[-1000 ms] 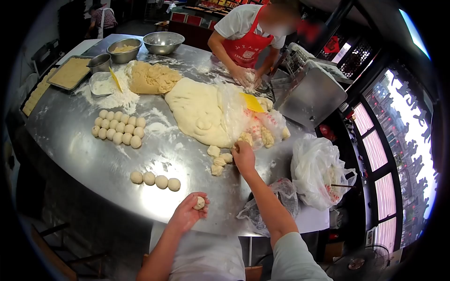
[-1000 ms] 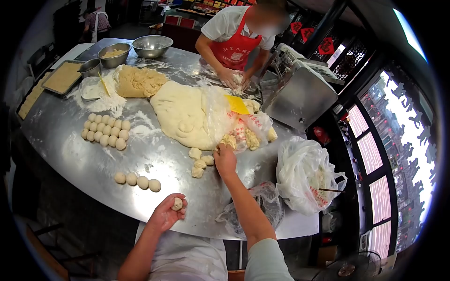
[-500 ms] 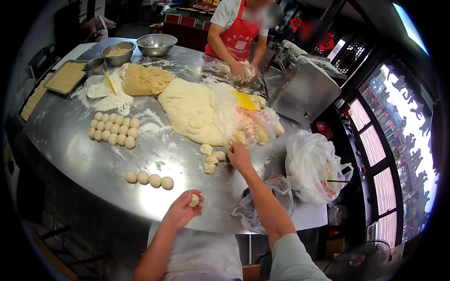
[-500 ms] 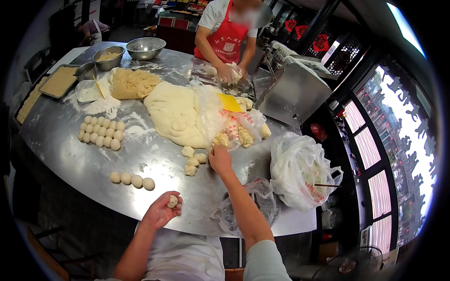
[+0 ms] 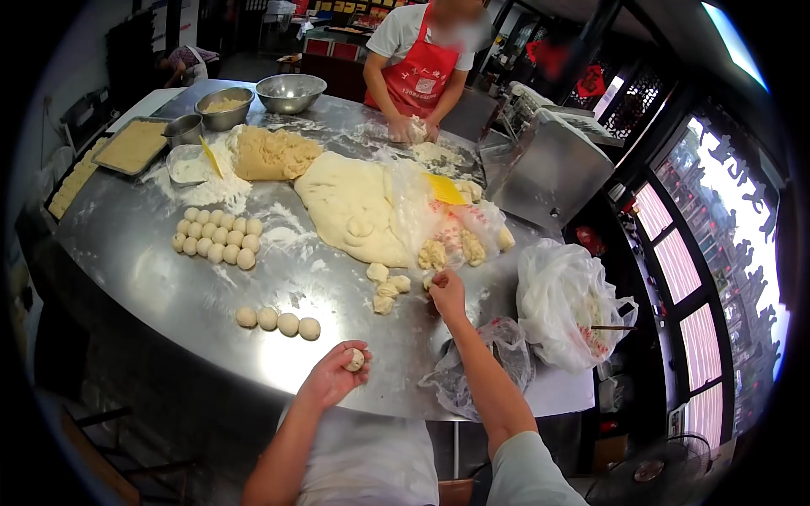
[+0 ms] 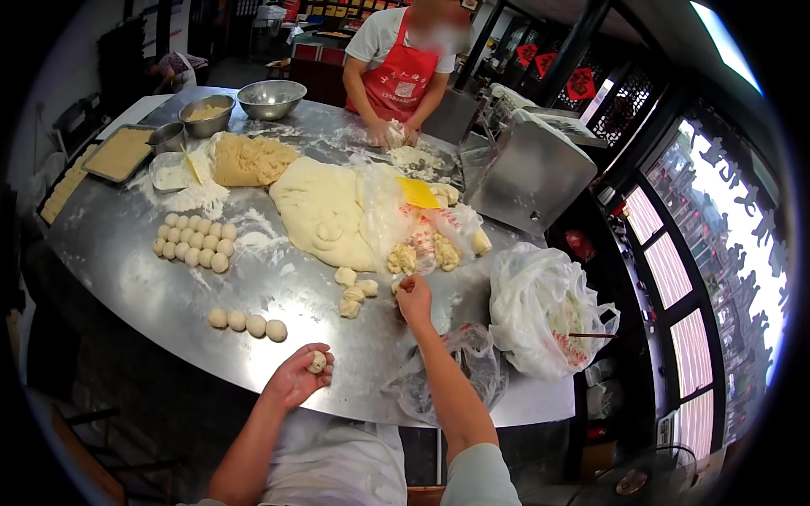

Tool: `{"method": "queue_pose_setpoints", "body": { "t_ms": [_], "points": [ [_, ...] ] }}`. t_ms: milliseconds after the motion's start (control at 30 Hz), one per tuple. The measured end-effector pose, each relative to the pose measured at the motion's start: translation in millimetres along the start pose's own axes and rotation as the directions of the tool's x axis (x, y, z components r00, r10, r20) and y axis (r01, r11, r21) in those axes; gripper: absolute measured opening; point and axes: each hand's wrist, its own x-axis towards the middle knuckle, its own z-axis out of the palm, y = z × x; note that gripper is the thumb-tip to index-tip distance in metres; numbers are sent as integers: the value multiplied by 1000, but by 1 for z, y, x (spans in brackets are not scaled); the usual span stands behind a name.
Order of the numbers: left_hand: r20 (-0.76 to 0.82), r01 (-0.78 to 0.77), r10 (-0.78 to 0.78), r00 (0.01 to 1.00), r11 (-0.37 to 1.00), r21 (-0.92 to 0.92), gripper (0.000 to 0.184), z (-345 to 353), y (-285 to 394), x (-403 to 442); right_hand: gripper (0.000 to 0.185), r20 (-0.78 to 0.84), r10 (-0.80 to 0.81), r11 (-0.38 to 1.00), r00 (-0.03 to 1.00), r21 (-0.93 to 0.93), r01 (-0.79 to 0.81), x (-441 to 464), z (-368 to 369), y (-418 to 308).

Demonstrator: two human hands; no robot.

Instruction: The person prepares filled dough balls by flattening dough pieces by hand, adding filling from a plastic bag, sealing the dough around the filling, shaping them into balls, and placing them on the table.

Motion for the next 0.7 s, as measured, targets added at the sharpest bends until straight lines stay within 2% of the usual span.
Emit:
{"method": "queue_pose_setpoints", "body": {
  "t_ms": [33, 133, 467, 700],
  "points": [
    [2, 0, 0, 1000, 1000, 7, 31, 1, 0, 0, 16, 0, -13, 1000, 1000, -15, 13, -3, -2, 0],
    [4, -3, 3, 1000, 1000, 8, 31, 0, 0, -2, 24, 132, -103, 976, 986, -180, 126, -9, -7, 1],
    [24, 5, -3, 1000, 998, -60, 34, -2, 1, -1, 18, 135, -132, 930, 982, -325, 170, -23, -3, -17],
    [29, -22, 20, 999, 998, 60, 38, -4, -2, 0, 18, 144, -149, 911, 978, -364, 192, -36, -2, -27]
  ]
}}
